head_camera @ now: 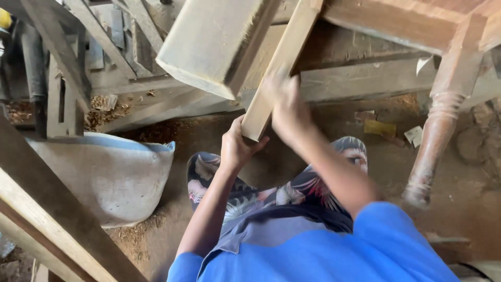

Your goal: The person sands a wooden chair leg and a long wooden plank using a sanding block. They hold the chair leg with one hand while sanding with the other, then move to sand the plank resting on a workbench.

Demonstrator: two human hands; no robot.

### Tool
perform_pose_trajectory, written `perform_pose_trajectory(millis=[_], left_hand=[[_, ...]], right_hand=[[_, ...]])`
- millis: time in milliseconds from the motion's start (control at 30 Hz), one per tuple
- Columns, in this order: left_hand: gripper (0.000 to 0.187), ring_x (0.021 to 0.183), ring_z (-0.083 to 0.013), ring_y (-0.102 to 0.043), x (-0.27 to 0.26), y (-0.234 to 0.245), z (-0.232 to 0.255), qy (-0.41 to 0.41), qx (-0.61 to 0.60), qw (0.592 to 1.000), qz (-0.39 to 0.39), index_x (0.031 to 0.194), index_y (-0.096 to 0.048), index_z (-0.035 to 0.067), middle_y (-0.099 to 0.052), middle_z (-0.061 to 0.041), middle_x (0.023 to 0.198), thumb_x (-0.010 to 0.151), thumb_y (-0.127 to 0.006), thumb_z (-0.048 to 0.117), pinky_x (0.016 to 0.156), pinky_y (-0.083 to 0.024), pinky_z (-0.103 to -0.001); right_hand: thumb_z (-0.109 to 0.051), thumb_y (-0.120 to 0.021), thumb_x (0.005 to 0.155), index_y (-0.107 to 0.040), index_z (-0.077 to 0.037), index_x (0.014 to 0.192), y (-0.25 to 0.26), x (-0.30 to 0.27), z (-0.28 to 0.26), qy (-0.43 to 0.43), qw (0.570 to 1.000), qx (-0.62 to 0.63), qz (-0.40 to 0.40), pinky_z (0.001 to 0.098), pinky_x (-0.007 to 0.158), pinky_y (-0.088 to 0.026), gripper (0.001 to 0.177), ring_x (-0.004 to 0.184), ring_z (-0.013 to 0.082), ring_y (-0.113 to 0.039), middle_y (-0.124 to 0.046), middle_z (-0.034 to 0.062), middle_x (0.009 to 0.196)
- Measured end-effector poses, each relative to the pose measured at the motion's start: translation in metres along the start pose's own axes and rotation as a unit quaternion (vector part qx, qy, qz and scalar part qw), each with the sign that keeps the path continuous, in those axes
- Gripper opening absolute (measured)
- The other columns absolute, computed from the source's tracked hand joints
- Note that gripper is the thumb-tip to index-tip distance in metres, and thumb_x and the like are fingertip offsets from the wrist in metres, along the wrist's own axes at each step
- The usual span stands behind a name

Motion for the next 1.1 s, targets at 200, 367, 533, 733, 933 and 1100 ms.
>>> perform_pose_trajectory(millis=[200,367,533,733,933,1100], left_hand=[[0.087,0.111,-0.0350,-0.072,-0.010,0.006,-0.002,-0.011,-0.023,1.000,0.018,0.129,-0.066,0.021,-0.077,-0.012,0.109,0.051,-0.101,0.037,0.096,-0.057,-0.048],[0.084,0.115,-0.0409,-0.069,-0.012,0.007,0.010,-0.010,-0.033,0.999,0.023,0.134,-0.065,0.014,-0.076,-0.018,0.116,0.060,-0.099,0.037,0.099,-0.054,-0.053],[0.071,0.116,-0.0368,-0.069,-0.005,0.004,-0.006,0.023,-0.007,1.000,0.007,0.131,-0.064,0.021,-0.076,-0.013,0.116,0.069,-0.092,0.038,0.100,-0.055,-0.052],[0.074,0.111,-0.0422,-0.070,-0.014,0.002,-0.010,0.044,0.011,0.999,-0.001,0.130,-0.063,0.018,-0.076,-0.019,0.108,0.066,-0.093,0.039,0.093,-0.056,-0.053],[0.072,0.103,-0.0395,-0.074,-0.007,-0.001,-0.019,0.055,0.007,0.998,0.005,0.122,-0.068,0.019,-0.077,-0.016,0.099,0.059,-0.096,0.039,0.085,-0.059,-0.050],[0.068,0.103,-0.0413,-0.073,-0.009,0.005,-0.010,0.025,-0.012,0.999,0.020,0.120,-0.069,0.015,-0.076,-0.019,0.100,0.062,-0.095,0.039,0.086,-0.058,-0.051]], right_hand=[[-0.002,-0.063,0.090,-0.072,-0.010,0.125,-0.031,-0.013,0.027,0.266,0.930,-0.234,-0.101,0.0425,0.089,-0.052,0.037,0.104,0.0329,-0.063,-0.074,0.0155,0.117],[-0.045,-0.051,0.100,-0.050,-0.023,0.125,0.005,-0.019,-0.045,-0.241,0.959,-0.047,-0.141,0.0437,0.111,-0.046,0.033,0.127,0.0333,-0.061,-0.068,0.0090,0.131],[-0.011,-0.060,0.090,-0.068,-0.017,0.131,-0.056,-0.060,-0.009,0.308,0.897,-0.300,-0.105,0.0343,0.084,-0.053,0.042,0.111,0.0243,-0.059,-0.071,0.0060,0.125],[0.002,-0.064,0.081,-0.073,-0.013,0.123,-0.038,-0.040,0.011,0.259,0.918,-0.301,-0.028,0.0396,0.087,-0.053,0.046,0.111,0.0316,-0.059,-0.073,0.0095,0.121],[-0.007,-0.066,0.090,-0.068,-0.005,0.114,-0.007,-0.021,-0.022,-0.034,0.993,-0.048,-0.104,0.0381,0.092,-0.054,0.024,0.106,0.0314,-0.067,-0.073,0.0143,0.113],[-0.056,-0.068,0.095,-0.055,-0.016,0.119,0.015,0.014,-0.007,-0.256,0.966,0.043,-0.014,0.0385,0.101,-0.050,0.049,0.120,0.0298,-0.066,-0.071,0.0093,0.119]])
Point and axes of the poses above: each hand's wrist, its own x-axis towards the middle knuckle, its own y-axis out of the back of the hand, z = x × y, the point moved 9 cm from there along x, towards the middle knuckle
